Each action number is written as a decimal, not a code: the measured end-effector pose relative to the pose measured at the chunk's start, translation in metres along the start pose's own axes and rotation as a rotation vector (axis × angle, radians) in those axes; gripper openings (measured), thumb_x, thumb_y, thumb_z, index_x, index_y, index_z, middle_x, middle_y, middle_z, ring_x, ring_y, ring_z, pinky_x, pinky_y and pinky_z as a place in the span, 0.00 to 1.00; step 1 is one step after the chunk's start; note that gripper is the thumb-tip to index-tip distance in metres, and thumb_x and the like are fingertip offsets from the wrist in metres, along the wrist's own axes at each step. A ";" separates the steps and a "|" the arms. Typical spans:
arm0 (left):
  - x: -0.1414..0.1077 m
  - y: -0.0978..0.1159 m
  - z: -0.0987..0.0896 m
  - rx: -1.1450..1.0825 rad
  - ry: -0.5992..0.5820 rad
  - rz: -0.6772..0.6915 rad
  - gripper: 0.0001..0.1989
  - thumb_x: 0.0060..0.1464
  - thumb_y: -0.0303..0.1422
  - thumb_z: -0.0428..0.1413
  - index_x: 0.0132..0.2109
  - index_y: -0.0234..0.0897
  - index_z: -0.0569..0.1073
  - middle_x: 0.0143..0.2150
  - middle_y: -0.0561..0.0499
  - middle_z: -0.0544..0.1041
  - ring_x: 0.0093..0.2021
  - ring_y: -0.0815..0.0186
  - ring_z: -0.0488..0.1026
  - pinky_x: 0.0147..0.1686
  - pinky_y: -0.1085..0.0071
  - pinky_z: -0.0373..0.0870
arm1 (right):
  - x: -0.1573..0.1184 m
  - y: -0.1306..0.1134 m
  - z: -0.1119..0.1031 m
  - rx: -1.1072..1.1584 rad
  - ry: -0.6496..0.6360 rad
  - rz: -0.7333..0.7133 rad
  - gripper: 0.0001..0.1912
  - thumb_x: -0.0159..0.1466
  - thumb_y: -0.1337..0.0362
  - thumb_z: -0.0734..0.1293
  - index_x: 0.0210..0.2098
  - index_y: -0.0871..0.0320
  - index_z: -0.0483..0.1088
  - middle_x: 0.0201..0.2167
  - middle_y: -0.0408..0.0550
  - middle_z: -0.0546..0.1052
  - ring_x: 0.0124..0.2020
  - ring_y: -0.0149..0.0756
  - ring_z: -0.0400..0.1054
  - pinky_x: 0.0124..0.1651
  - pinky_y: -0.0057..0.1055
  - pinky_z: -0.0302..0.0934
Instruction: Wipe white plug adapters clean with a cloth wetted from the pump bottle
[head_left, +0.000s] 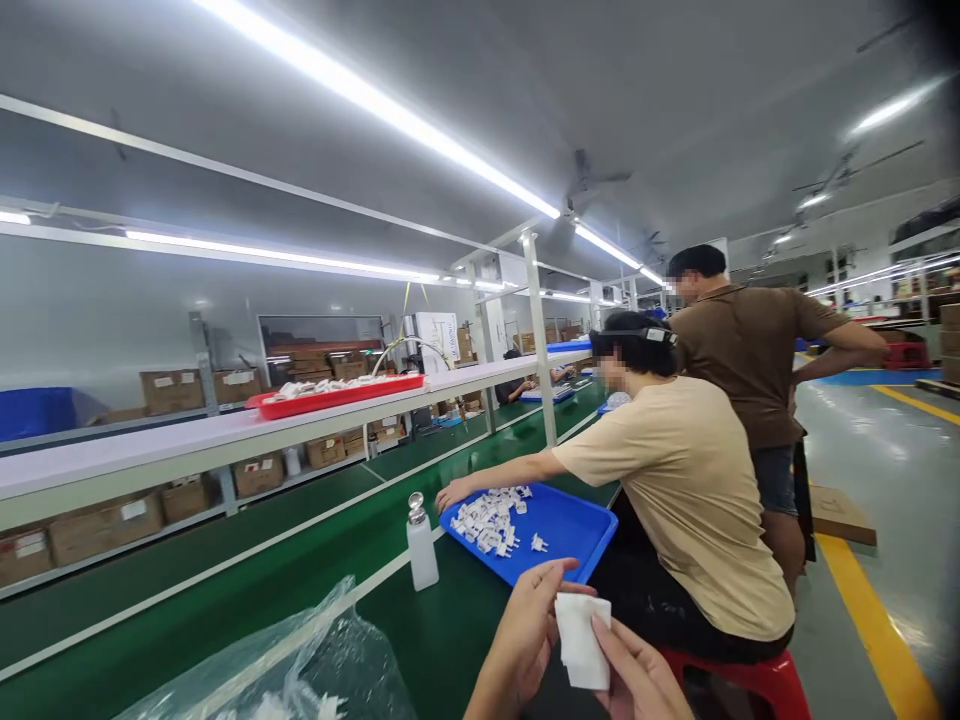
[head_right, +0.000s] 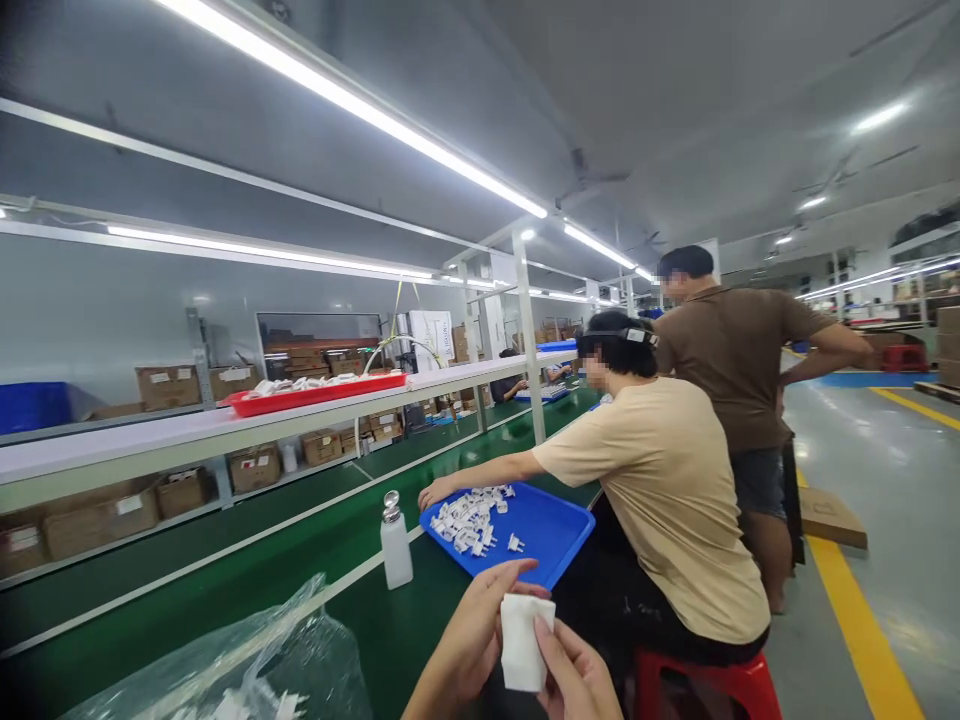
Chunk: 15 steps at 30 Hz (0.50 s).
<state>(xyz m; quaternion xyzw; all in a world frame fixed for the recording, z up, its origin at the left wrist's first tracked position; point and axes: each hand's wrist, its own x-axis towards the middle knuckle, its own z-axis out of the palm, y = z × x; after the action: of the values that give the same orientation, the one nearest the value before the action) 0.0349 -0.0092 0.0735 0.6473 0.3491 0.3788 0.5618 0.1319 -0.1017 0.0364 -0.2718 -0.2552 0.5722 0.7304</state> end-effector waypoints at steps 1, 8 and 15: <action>-0.014 0.010 -0.006 -0.167 -0.045 -0.008 0.32 0.61 0.54 0.51 0.56 0.30 0.76 0.41 0.40 0.81 0.40 0.58 0.78 0.44 0.62 0.74 | -0.003 0.000 0.007 -0.027 -0.010 -0.014 0.23 0.50 0.49 0.81 0.41 0.55 0.83 0.31 0.48 0.84 0.33 0.36 0.76 0.35 0.28 0.67; -0.055 0.063 -0.078 -0.142 -0.040 0.049 0.23 0.45 0.41 0.71 0.45 0.30 0.82 0.34 0.47 0.79 0.34 0.65 0.75 0.35 0.71 0.68 | 0.000 0.010 0.053 -0.287 -0.011 -0.004 0.26 0.54 0.49 0.79 0.47 0.56 0.81 0.42 0.47 0.83 0.46 0.41 0.73 0.39 0.27 0.66; -0.006 0.027 -0.134 -0.009 0.309 -0.001 0.26 0.44 0.28 0.70 0.53 0.31 0.78 0.39 0.45 0.82 0.39 0.59 0.79 0.40 0.67 0.72 | 0.062 0.056 0.064 -0.217 -0.093 0.178 0.27 0.50 0.54 0.82 0.44 0.62 0.81 0.39 0.51 0.84 0.34 0.35 0.74 0.32 0.26 0.67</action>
<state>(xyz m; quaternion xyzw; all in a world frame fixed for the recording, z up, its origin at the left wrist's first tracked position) -0.0860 0.0441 0.1104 0.5787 0.4299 0.4753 0.5044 0.0628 -0.0237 0.0478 -0.3437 -0.3241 0.6158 0.6306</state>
